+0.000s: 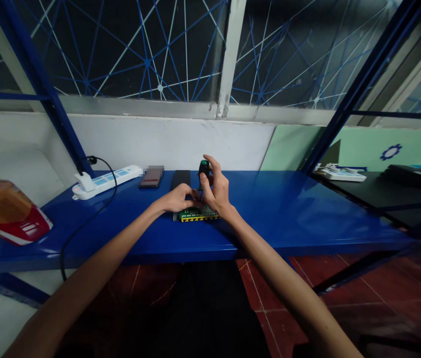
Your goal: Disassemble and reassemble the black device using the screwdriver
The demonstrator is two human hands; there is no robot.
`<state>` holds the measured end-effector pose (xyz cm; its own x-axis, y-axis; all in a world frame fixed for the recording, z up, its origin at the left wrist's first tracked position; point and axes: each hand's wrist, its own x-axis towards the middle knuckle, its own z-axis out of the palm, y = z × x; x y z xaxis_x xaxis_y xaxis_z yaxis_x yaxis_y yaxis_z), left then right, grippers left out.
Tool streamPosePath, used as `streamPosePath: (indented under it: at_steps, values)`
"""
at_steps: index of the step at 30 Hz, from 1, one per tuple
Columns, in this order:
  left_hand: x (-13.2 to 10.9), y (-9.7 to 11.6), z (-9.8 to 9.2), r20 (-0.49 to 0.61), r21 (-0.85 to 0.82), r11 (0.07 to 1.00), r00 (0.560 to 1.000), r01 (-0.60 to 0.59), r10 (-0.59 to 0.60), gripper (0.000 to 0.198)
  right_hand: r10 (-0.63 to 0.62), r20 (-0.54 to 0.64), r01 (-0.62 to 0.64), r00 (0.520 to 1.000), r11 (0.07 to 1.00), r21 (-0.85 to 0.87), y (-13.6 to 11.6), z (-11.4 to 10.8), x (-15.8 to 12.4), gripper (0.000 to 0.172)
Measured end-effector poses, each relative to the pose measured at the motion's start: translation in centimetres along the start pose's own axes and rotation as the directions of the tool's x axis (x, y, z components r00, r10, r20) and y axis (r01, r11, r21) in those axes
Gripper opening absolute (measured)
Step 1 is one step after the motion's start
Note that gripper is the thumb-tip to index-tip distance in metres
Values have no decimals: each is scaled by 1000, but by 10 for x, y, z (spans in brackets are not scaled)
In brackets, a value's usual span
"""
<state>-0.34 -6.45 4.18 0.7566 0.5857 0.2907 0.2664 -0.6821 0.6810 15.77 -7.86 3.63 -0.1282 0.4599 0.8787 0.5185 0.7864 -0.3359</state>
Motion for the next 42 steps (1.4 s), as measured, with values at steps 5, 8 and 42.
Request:
streamPosePath:
  at_steps: [5, 8, 42]
  values:
    - [-1, 2, 0, 1, -10, 1000, 1000, -6, 6, 17, 1, -41, -2, 999, 999, -41, 0, 1, 0, 46]
    - [-2, 2, 1, -27, 5, 1000, 1000, 5, -4, 14, -10, -63, 5, 998, 997, -74, -2, 1, 0, 45]
    - [0, 0, 2, -152, 2, 1000, 988, -21, 21, 17, -62, -40, 58, 997, 992, -111, 0, -4, 0, 42]
